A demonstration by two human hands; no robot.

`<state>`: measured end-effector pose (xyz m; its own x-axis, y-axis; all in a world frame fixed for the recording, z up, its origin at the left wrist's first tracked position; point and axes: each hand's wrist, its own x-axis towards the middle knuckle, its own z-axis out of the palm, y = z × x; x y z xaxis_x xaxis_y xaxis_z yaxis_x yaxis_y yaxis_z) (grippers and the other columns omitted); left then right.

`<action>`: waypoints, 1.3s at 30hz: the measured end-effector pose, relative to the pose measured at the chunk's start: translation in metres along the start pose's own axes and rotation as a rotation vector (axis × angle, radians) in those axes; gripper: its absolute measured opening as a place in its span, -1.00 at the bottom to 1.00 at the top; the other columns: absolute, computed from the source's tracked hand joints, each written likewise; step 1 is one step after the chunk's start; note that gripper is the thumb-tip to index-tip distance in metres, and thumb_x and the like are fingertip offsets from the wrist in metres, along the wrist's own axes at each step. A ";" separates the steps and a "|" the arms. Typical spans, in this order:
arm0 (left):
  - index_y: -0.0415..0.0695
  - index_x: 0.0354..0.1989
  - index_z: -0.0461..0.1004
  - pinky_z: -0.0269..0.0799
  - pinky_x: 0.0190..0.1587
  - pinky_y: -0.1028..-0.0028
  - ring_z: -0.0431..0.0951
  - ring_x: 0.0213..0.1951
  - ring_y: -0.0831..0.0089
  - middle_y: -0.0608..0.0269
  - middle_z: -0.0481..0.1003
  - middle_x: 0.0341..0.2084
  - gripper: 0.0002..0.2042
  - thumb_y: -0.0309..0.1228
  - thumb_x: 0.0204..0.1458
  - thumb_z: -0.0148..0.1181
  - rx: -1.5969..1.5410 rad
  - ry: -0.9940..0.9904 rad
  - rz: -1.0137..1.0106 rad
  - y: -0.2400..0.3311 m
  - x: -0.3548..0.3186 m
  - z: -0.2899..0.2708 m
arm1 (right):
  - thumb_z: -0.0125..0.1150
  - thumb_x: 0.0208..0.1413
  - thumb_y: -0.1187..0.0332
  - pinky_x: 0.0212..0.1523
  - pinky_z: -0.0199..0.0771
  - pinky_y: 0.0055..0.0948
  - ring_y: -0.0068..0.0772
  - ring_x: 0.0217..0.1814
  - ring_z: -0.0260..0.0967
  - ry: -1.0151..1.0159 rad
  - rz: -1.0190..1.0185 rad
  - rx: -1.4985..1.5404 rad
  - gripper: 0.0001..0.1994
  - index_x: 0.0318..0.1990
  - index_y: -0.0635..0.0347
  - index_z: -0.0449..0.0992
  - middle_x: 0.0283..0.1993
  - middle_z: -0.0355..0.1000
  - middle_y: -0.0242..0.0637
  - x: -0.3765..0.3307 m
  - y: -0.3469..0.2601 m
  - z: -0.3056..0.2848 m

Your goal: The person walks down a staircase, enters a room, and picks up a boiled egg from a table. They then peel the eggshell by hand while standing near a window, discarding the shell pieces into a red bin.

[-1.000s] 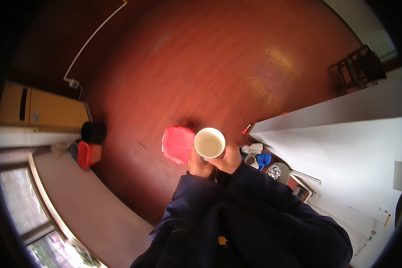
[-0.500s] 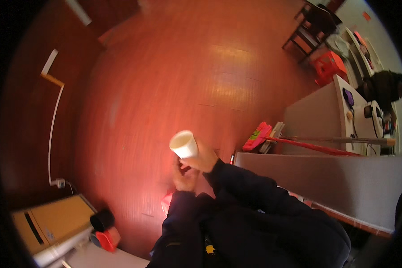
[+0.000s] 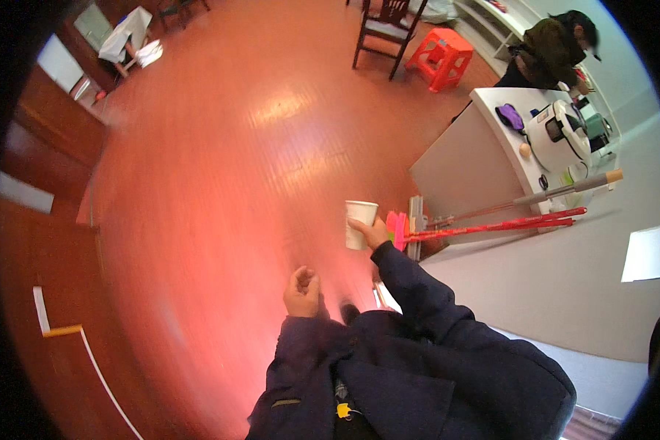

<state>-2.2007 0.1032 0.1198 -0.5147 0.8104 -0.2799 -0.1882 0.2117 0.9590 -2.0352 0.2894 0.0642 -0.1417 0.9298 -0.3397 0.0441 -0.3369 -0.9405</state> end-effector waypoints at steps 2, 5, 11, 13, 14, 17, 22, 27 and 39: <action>-0.29 -0.01 0.42 0.45 -0.12 0.53 0.51 -0.20 0.52 0.24 0.51 -0.24 -0.67 -0.49 0.05 0.24 0.058 -0.052 0.042 0.016 0.035 0.010 | 0.51 -0.19 0.25 -0.16 0.55 -0.31 -0.29 -0.18 0.51 0.141 -0.108 0.002 -0.43 -0.02 0.31 0.41 -0.16 0.52 -0.17 0.026 -0.014 -0.001; -0.28 0.00 0.42 0.46 -0.11 0.51 0.53 -0.18 0.50 0.23 0.53 -0.22 -0.68 -0.50 0.07 0.23 0.123 -0.183 0.052 0.041 0.093 0.031 | 0.53 -0.25 0.29 -0.11 0.53 -0.28 -0.27 -0.13 0.49 0.325 -0.215 -0.057 -0.34 0.03 0.31 0.34 -0.11 0.49 -0.14 0.057 -0.046 -0.013; -0.29 -0.01 0.43 0.47 -0.17 0.55 0.55 -0.22 0.51 0.21 0.55 -0.25 -0.67 -0.48 0.05 0.25 0.124 -0.412 0.154 0.078 0.176 0.105 | 0.53 -0.26 0.39 -0.07 0.50 -0.28 -0.29 -0.08 0.45 0.577 -0.398 0.006 -0.34 0.05 0.31 0.32 -0.06 0.45 -0.15 0.121 -0.102 -0.081; -0.25 -0.05 0.46 0.48 -0.21 0.53 0.58 -0.28 0.51 0.19 0.58 -0.30 -0.69 -0.50 0.01 0.26 0.173 -0.415 0.194 0.083 0.199 0.132 | 0.52 -0.24 0.41 -0.06 0.49 -0.29 -0.29 -0.07 0.46 0.664 -0.481 0.014 -0.37 0.05 0.29 0.35 -0.05 0.45 -0.18 0.150 -0.121 -0.111; -0.23 -0.07 0.47 0.49 -0.23 0.51 0.59 -0.31 0.50 0.18 0.60 -0.33 -0.70 -0.51 -0.01 0.26 0.176 -0.411 0.240 0.085 0.212 0.147 | 0.51 -0.23 0.41 -0.05 0.49 -0.29 -0.29 -0.07 0.46 0.742 -0.499 -0.027 -0.38 0.05 0.27 0.36 -0.04 0.46 -0.18 0.167 -0.133 -0.130; -0.27 -0.06 0.47 0.48 -0.21 0.54 0.57 -0.28 0.52 0.19 0.58 -0.32 -0.71 -0.50 0.02 0.25 0.184 -0.427 0.247 0.089 0.253 0.195 | 0.50 -0.18 0.40 -0.01 0.47 -0.32 -0.30 -0.02 0.45 0.783 -0.642 0.026 -0.39 0.07 0.28 0.34 0.00 0.45 -0.19 0.224 -0.174 -0.193; -0.30 -0.08 0.48 0.49 -0.16 0.52 0.57 -0.24 0.50 0.17 0.57 -0.29 -0.75 -0.51 0.05 0.22 0.272 -0.552 0.274 0.114 0.317 0.319 | 0.52 -0.20 0.35 0.05 0.43 -0.31 -0.28 0.07 0.40 0.982 -0.711 -0.018 -0.31 0.12 0.29 0.31 0.06 0.41 -0.13 0.316 -0.239 -0.306; -0.31 -0.06 0.46 0.49 -0.15 0.52 0.56 -0.24 0.50 0.18 0.57 -0.28 -0.73 -0.50 0.06 0.23 0.168 -0.702 0.314 0.142 0.356 0.432 | 0.55 -0.28 0.25 0.10 0.38 -0.29 -0.19 0.09 0.40 1.232 -0.520 -0.305 -0.26 0.11 0.30 0.31 0.05 0.43 -0.09 0.368 -0.266 -0.385; -0.32 -0.06 0.46 0.46 -0.19 0.57 0.54 -0.26 0.58 0.24 0.56 -0.31 -0.74 -0.51 0.07 0.21 0.267 -1.009 0.178 0.136 0.428 0.524 | 0.54 -0.35 0.19 0.11 0.36 -0.16 0.11 0.08 0.38 1.634 -0.226 -0.492 -0.22 0.03 0.38 0.27 -0.01 0.40 0.13 0.450 -0.280 -0.486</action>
<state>-2.0085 0.7656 0.1534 0.4391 0.8943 -0.0858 0.0746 0.0588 0.9955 -1.6311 0.8745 0.1712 0.8738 0.2297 0.4287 0.4863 -0.4046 -0.7745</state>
